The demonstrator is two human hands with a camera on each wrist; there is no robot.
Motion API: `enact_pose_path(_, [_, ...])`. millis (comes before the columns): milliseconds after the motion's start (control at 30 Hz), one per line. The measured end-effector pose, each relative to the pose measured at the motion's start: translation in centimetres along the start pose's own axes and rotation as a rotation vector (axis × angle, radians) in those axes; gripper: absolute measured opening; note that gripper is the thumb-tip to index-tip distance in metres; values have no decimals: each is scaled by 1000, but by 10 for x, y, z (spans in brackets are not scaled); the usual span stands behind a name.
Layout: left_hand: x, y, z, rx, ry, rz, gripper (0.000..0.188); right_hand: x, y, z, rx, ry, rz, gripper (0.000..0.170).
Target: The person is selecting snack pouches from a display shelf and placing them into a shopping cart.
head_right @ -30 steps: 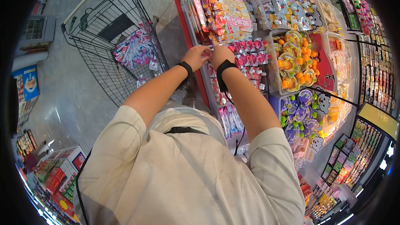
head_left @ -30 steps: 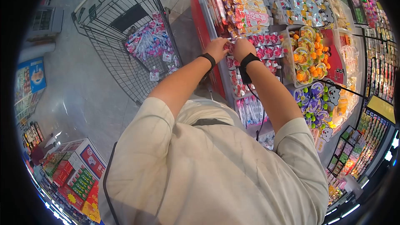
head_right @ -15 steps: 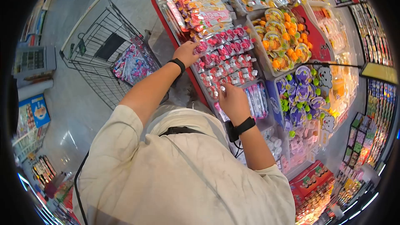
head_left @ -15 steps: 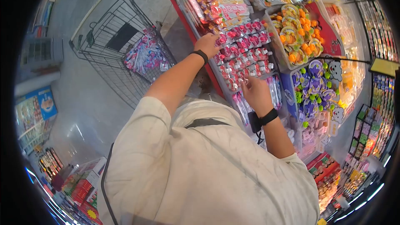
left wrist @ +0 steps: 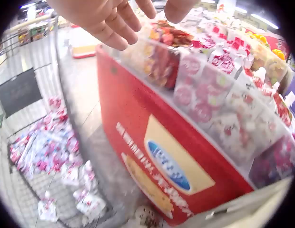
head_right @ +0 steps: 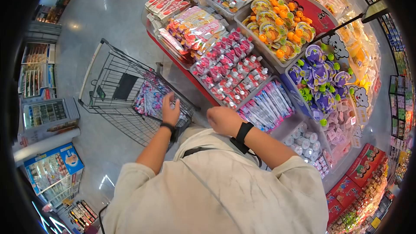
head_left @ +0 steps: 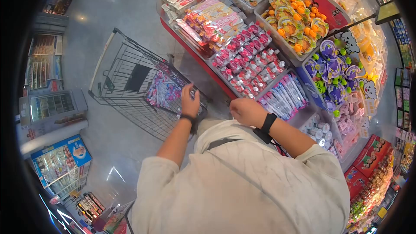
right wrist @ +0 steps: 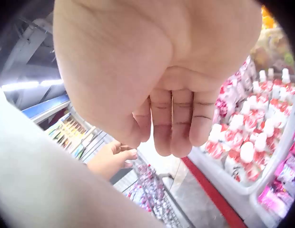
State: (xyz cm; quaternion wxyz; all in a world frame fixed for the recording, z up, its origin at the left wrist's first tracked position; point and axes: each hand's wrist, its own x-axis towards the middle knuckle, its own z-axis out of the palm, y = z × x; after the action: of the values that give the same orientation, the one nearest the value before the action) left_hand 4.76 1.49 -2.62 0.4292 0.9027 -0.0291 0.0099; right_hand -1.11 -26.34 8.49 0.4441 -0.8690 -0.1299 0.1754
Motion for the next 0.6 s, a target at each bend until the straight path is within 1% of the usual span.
enact_pose_path(33, [-26,-32,-10,68,41,32,32,8,3,11,-21,-128,-76,12])
enact_pose_path(67, [-52,-44,-26,-82,28,-117,30,18,3,17,-44,-240,-86,11])
enact_pose_path(100, [-82,-79,-39,-30,38,-201,30,29,3,23,-46,-256,-101,11])
enact_pose_path(133, [-107,-111,-49,22,52,-298,30,41,4,31,-71,-324,-125,11])
enact_pose_path(167, [-122,-119,-61,24,82,-338,30,52,4,43,-96,-406,-154,12])
enact_pose_path(200, [-144,-125,-73,-4,152,-438,31,61,8,59,-105,-370,-197,12])
enact_pose_path(233, [-168,-127,-85,-28,238,-546,33,68,4,69,-104,-445,-239,12])
enact_pose_path(300, [-189,-136,-96,-96,367,-672,34,94,-6,89,-91,-504,-219,13])
enact_pose_path(333, [-197,-140,-98,-149,434,-725,33,106,-13,102,-145,-580,-174,16])
enact_pose_path(367, [-199,-137,-103,-137,455,-763,34,115,-22,114,-166,-638,-149,19])
enact_pose_path(400, [-192,-133,-110,-134,458,-791,34,124,-27,129,-158,-678,-154,20])
enact_pose_path(467, [-174,-131,-114,-208,528,-877,34,139,-24,160,-187,-741,-163,22])
enact_pose_path(500, [-165,-140,-112,-272,544,-922,33,145,-22,178,-102,-745,-115,22])
enact_pose_path(533, [-161,-167,-102,-280,570,-861,33,153,-18,194,-22,-742,-56,22])
enact_pose_path(567, [-149,-182,-97,-320,588,-881,33,163,-22,207,-61,-766,-49,22])
enact_pose_path(600, [-137,-196,-92,-369,586,-866,34,170,-25,221,17,-765,53,22])
